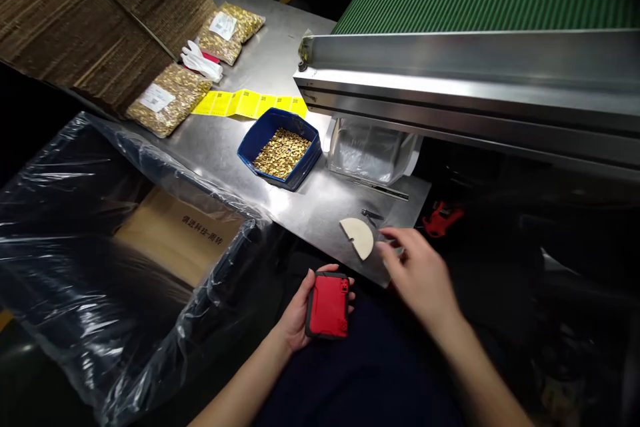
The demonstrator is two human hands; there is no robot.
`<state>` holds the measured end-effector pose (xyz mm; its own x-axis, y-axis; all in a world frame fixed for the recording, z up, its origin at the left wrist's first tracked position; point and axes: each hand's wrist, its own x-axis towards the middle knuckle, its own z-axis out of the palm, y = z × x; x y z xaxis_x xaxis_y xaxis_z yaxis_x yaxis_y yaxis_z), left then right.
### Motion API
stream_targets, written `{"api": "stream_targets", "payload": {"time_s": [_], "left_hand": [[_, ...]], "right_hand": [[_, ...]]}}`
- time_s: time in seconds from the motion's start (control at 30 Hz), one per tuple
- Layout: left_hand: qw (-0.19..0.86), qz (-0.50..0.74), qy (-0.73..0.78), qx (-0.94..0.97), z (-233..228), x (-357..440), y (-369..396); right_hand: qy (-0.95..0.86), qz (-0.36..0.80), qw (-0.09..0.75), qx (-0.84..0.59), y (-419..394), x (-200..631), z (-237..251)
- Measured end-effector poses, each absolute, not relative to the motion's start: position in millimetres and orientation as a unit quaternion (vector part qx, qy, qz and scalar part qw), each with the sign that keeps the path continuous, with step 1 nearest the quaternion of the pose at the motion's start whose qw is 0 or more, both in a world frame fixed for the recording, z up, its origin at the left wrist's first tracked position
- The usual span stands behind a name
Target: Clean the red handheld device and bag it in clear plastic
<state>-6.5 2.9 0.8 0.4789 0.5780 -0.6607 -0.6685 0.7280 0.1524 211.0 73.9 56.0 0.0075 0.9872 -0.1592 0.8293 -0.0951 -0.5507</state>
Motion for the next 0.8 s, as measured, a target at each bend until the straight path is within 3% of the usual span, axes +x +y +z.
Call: {"api": "stream_targets", "payload": {"time_s": [0.17, 0.3, 0.47, 0.6, 0.8], "left_hand": [[0.853, 0.360, 0.373, -0.065, -0.6, -7.0, 4.9], [0.847, 0.355, 0.390, -0.068, 0.4, -5.9, 7.3], [0.831, 0.327, 0.444, -0.070, 11.8, -2.8, 14.2], [0.827, 0.302, 0.469, -0.071, 29.0, 1.9, 18.3], [0.855, 0.234, 0.457, -0.073, 50.3, 18.6, 11.1]], "right_hand": [[-0.678, 0.174, 0.033, -0.713, 84.3, 171.3, 29.8], [-0.664, 0.189, 0.041, -0.722, 89.0, 162.6, 18.2], [-0.614, 0.411, 0.160, -0.655, 73.2, 197.5, 49.2], [-0.627, 0.547, 0.123, -0.541, 38.9, 224.8, 95.6], [-0.802, 0.435, 0.011, -0.410, -5.8, 228.6, 105.4]]}}
